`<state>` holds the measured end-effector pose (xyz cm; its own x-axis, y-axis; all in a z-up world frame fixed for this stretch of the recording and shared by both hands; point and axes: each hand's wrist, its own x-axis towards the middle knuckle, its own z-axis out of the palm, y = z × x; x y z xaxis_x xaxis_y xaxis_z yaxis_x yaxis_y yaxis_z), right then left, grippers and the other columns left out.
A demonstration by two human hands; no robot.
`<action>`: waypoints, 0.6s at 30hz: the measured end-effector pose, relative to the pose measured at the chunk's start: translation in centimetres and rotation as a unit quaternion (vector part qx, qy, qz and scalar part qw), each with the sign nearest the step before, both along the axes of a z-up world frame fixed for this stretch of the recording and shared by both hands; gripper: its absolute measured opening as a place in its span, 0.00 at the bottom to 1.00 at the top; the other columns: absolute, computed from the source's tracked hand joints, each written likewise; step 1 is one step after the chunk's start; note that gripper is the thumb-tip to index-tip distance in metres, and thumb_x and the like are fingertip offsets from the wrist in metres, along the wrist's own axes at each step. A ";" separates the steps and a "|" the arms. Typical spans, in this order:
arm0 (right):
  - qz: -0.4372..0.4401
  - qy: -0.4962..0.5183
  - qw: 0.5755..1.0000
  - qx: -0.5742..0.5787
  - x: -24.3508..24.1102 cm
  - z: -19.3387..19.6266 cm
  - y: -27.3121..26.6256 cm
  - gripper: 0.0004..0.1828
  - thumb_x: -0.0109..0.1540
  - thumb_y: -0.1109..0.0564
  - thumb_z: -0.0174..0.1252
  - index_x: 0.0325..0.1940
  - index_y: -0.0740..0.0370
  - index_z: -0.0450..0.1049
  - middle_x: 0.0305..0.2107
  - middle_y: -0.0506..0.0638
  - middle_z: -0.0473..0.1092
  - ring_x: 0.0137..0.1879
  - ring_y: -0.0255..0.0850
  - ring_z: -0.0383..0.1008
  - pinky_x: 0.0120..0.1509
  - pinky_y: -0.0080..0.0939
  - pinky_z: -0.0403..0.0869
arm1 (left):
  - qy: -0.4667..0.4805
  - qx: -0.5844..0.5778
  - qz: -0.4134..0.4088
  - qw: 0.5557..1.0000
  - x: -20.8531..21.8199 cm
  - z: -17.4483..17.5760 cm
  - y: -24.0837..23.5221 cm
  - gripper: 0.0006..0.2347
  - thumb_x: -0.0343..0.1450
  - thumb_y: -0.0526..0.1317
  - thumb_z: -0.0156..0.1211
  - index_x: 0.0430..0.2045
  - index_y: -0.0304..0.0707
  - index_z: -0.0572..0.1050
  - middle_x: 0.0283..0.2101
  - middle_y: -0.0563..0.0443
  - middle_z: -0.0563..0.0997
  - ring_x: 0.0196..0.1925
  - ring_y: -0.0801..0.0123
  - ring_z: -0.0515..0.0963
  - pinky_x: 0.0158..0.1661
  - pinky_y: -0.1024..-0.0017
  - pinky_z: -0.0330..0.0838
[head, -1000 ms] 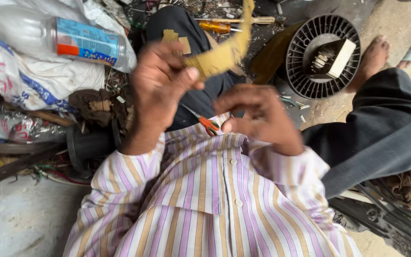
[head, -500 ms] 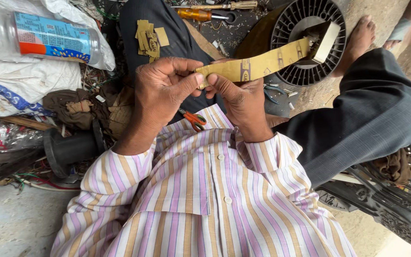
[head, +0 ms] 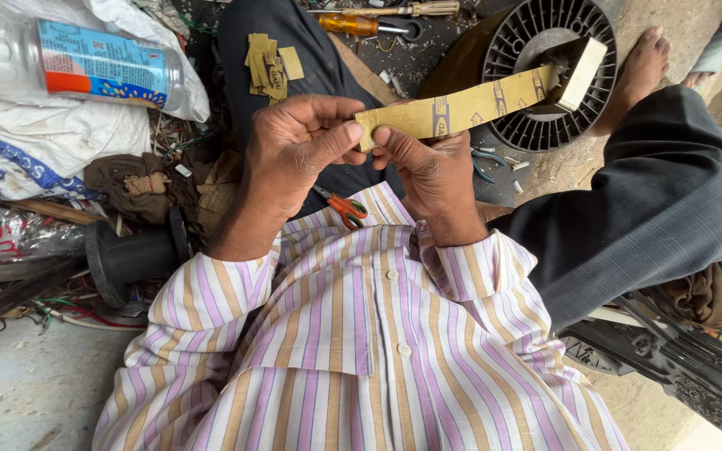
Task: The person cuts a strip of insulating tape into small rectangular pieces using scissors. They then insert these pieces into the slots of a motor stator core and use a wooden stick to press them into place.
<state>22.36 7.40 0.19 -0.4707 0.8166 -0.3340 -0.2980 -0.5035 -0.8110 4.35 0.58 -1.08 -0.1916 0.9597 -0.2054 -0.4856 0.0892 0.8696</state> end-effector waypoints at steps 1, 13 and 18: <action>0.001 0.002 1.000 0.001 0.1 0.0 0.0 0.12 0.62 0.68 0.68 0.49 0.73 0.77 0.38 0.58 0.79 0.39 0.41 0.80 0.41 0.38 0.80 | 0.016 -0.002 -0.001 1.000 0.1 -0.2 0.1 0.09 0.73 0.31 0.67 0.43 0.24 0.79 0.37 0.39 0.85 0.33 0.70 0.87 0.36 0.76 0.87; 0.004 0.002 1.000 0.012 -0.1 -0.5 -0.2 0.10 0.62 0.67 0.68 0.47 0.72 0.78 0.38 0.58 0.79 0.40 0.41 0.80 0.41 0.37 0.80 | 0.058 -0.010 0.002 0.998 -0.1 -1.1 0.6 0.08 0.72 0.32 0.68 0.40 0.23 0.80 0.37 0.38 0.86 0.32 0.69 0.87 0.32 0.76 0.87; 0.079 -0.084 0.993 0.012 1.0 -0.3 -0.2 0.12 0.63 0.64 0.70 0.48 0.72 0.79 0.36 0.56 0.78 0.38 0.40 0.77 0.44 0.38 0.77 | 0.052 -0.011 0.023 0.998 -0.2 -1.3 0.8 0.07 0.71 0.30 0.68 0.39 0.23 0.80 0.36 0.39 0.86 0.31 0.70 0.86 0.32 0.75 0.86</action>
